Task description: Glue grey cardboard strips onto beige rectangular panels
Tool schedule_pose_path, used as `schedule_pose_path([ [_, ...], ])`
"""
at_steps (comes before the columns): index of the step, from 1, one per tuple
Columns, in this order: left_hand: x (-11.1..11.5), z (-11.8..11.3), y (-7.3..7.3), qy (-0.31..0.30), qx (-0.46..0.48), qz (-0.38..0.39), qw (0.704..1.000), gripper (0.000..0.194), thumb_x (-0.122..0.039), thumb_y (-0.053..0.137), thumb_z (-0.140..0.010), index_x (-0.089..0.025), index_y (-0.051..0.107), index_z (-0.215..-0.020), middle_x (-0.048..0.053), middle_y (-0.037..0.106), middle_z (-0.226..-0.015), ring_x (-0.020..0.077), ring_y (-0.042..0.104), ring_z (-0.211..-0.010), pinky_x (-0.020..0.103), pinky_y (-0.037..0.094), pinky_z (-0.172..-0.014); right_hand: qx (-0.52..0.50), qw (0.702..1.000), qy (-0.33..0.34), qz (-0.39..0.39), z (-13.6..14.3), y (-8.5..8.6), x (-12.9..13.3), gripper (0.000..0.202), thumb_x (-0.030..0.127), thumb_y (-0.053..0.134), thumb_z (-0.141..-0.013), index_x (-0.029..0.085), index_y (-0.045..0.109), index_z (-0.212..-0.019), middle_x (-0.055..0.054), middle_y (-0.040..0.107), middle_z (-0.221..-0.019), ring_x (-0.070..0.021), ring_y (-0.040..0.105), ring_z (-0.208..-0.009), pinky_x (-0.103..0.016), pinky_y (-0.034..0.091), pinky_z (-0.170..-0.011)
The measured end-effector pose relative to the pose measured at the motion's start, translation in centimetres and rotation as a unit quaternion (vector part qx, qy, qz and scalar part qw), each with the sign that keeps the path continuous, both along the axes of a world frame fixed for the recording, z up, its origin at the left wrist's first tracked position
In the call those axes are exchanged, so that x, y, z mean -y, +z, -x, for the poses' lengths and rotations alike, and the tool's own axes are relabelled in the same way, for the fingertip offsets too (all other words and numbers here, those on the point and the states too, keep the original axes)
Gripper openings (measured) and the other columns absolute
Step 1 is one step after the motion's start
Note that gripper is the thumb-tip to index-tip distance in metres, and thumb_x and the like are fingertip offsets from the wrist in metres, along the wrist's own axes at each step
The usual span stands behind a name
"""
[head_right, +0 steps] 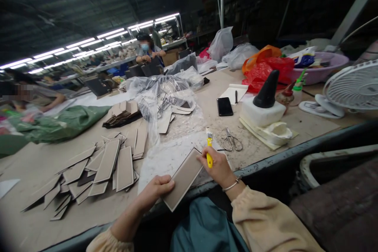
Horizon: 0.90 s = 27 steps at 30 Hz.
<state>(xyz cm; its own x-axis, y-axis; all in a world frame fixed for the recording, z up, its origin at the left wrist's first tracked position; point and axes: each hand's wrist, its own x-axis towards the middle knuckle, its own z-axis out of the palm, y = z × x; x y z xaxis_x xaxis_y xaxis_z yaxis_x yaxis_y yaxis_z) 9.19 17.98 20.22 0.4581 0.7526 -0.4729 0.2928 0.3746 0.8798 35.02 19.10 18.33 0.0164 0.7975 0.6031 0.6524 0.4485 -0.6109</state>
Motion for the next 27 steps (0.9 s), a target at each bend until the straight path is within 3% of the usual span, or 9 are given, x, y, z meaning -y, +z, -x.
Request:
schedule_pose_path([
  [4,0.4,0.4,-0.6,-0.001,0.000,0.014,1.000,0.059,-0.071,0.066,-0.064,-0.014,0.052,-0.065,-0.003,0.043,-0.057,0.0080,0.035,-0.053,0.023,0.022,-0.053,-0.020,1.000,0.002,0.006,0.4,0.1,0.4,0.017,0.028,0.056,-0.088,0.021,0.050,-0.073,0.005,0.054,-0.057,-0.0077,0.052,-0.046,-0.017,0.038,-0.048],
  [7,0.7,0.7,-0.8,0.014,0.000,0.010,1.000,0.061,-0.073,0.061,-0.067,-0.013,0.057,-0.072,-0.002,0.046,-0.061,0.0092,0.038,-0.056,0.022,0.026,-0.055,-0.019,1.000,0.006,0.005,0.6,0.1,0.6,0.014,0.023,0.054,-0.087,0.021,0.051,-0.073,0.003,0.057,-0.060,-0.0085,0.055,-0.050,-0.017,0.040,-0.051],
  [16,1.6,1.0,1.1,0.072,-0.018,-0.038,0.997,0.053,-0.068,0.057,-0.073,-0.015,0.053,-0.073,-0.003,0.043,-0.063,0.0105,0.036,-0.061,0.021,0.028,-0.059,-0.076,0.992,-0.025,0.092,0.5,0.1,0.9,0.012,0.032,0.050,-0.089,0.022,0.052,-0.083,0.002,0.058,-0.064,-0.0111,0.056,-0.051,-0.021,0.042,-0.051],
  [19,1.6,1.3,1.2,0.067,-0.030,-0.038,0.997,0.053,-0.068,0.056,-0.073,-0.016,0.048,-0.069,-0.004,0.038,-0.062,0.0101,0.032,-0.060,0.022,0.025,-0.057,-0.085,0.992,-0.028,0.086,0.3,0.3,1.1,0.015,0.035,0.053,-0.088,0.021,0.051,-0.084,0.003,0.057,-0.066,-0.0109,0.055,-0.056,-0.020,0.042,-0.054],
  [27,1.7,1.7,1.1,0.024,-0.070,-0.062,0.995,0.052,-0.067,0.051,-0.076,-0.017,0.044,-0.066,-0.004,0.033,-0.063,0.0108,0.031,-0.061,0.022,0.025,-0.058,-0.079,0.990,0.037,0.115,0.8,1.5,1.4,0.017,0.034,0.058,-0.084,0.021,0.049,-0.079,0.004,0.053,-0.061,-0.0100,0.051,-0.053,-0.020,0.040,-0.052],
])
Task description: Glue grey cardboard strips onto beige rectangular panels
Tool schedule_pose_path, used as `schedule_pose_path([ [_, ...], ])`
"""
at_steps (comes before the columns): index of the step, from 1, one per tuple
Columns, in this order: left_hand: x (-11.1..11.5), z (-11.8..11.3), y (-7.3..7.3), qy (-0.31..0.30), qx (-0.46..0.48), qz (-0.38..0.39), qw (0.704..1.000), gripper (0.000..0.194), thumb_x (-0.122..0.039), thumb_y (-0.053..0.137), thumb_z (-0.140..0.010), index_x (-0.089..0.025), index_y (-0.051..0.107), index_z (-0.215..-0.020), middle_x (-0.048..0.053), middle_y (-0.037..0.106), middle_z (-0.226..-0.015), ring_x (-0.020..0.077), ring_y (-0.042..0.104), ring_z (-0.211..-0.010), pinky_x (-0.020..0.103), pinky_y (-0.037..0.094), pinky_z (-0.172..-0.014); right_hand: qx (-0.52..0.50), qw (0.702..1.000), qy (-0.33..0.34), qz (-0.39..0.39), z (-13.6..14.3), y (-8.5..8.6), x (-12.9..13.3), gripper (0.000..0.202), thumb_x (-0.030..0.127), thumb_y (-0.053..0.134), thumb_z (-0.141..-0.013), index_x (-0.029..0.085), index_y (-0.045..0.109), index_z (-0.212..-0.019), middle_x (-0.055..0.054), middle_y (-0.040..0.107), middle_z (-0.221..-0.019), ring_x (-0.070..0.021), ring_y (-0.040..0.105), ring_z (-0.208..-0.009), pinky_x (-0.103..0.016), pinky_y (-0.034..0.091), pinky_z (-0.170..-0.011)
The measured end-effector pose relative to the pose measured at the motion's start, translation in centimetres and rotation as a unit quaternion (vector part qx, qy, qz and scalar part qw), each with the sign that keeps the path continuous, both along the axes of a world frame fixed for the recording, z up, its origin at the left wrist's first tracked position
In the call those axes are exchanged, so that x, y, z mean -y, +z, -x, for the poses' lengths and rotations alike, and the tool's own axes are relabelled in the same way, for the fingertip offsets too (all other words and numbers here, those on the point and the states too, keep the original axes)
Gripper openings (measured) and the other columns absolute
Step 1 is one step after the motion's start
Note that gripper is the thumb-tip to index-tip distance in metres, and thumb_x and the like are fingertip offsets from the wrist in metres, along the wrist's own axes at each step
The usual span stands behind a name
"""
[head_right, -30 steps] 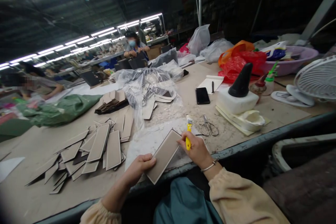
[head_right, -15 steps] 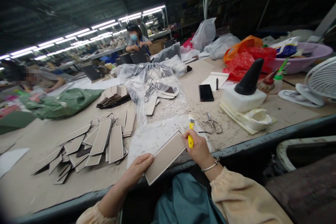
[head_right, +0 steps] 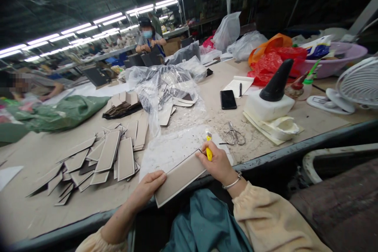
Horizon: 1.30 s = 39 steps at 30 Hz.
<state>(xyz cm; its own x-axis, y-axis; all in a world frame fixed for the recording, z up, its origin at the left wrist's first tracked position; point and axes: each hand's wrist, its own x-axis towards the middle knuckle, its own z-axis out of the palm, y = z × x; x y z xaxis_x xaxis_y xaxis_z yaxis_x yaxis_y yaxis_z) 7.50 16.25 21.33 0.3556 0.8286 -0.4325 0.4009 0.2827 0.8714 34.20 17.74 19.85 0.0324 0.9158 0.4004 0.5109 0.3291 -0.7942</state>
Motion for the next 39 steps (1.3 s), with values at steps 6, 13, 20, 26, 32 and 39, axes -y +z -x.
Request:
schedule_pose_path([
  [6,-0.1,-0.2,0.3,-0.018,-0.030,-0.036,0.999,0.048,-0.063,0.047,-0.080,-0.018,0.041,-0.063,-0.004,0.032,-0.063,0.0111,0.031,-0.061,0.023,0.025,-0.057,0.026,0.999,0.017,-0.025,-0.2,0.4,0.1,0.017,0.028,0.053,-0.086,0.021,0.046,-0.072,0.003,0.052,-0.060,-0.0098,0.050,-0.053,-0.019,0.040,-0.053],
  [13,0.3,-0.4,0.1,-0.004,-0.039,-0.054,0.998,0.046,-0.060,0.050,-0.078,-0.016,0.053,-0.066,-0.003,0.039,-0.062,0.0113,0.035,-0.060,0.023,0.026,-0.055,0.019,0.998,0.044,-0.041,-0.1,-0.1,0.4,0.016,0.029,0.050,-0.090,0.021,0.050,-0.076,0.002,0.056,-0.064,-0.0102,0.055,-0.056,-0.019,0.043,-0.053],
  [20,-2.2,7.3,1.2,0.161,-0.059,-0.108,0.979,0.050,-0.065,0.054,-0.075,-0.015,0.058,-0.073,-0.002,0.049,-0.063,0.0132,0.043,-0.062,0.022,0.033,-0.058,0.030,0.996,0.014,-0.081,-1.0,-0.9,0.2,0.010,0.025,0.052,-0.090,0.023,0.049,-0.081,-0.001,0.069,-0.078,-0.0142,0.069,-0.074,-0.021,0.053,-0.063],
  [26,-6.0,16.7,4.2,0.294,-0.409,-0.243,0.829,0.051,-0.057,0.049,-0.077,-0.014,0.065,-0.100,0.011,0.064,-0.096,0.0306,0.057,-0.096,0.038,0.045,-0.083,0.069,0.992,0.017,-0.100,-1.3,-0.3,0.4,0.012,0.028,0.054,-0.091,0.023,0.051,-0.081,-0.003,0.071,-0.082,-0.0150,0.070,-0.075,-0.023,0.054,-0.064],
  [32,-9.3,10.6,3.7,0.123,-0.430,-0.462,0.765,0.037,-0.041,0.042,-0.090,-0.014,0.063,-0.107,0.012,0.062,-0.111,0.0229,0.058,-0.104,0.034,0.044,-0.095,0.094,0.989,0.027,-0.111,-1.2,-0.4,0.2,0.007,0.028,0.052,-0.092,0.022,0.055,-0.089,-0.005,0.072,-0.085,-0.0154,0.070,-0.077,-0.024,0.056,-0.066],
  [39,-15.9,-2.7,0.4,-0.105,-0.482,-0.418,0.763,0.026,-0.022,0.055,-0.087,-0.013,0.060,-0.112,0.012,0.058,-0.121,0.0223,0.053,-0.113,0.032,0.043,-0.096,0.155,0.978,0.020,-0.138,-2.3,-2.7,-0.1,0.015,0.038,0.053,-0.092,0.023,0.057,-0.095,-0.003,0.072,-0.093,-0.0153,0.070,-0.078,-0.023,0.056,-0.067],
])
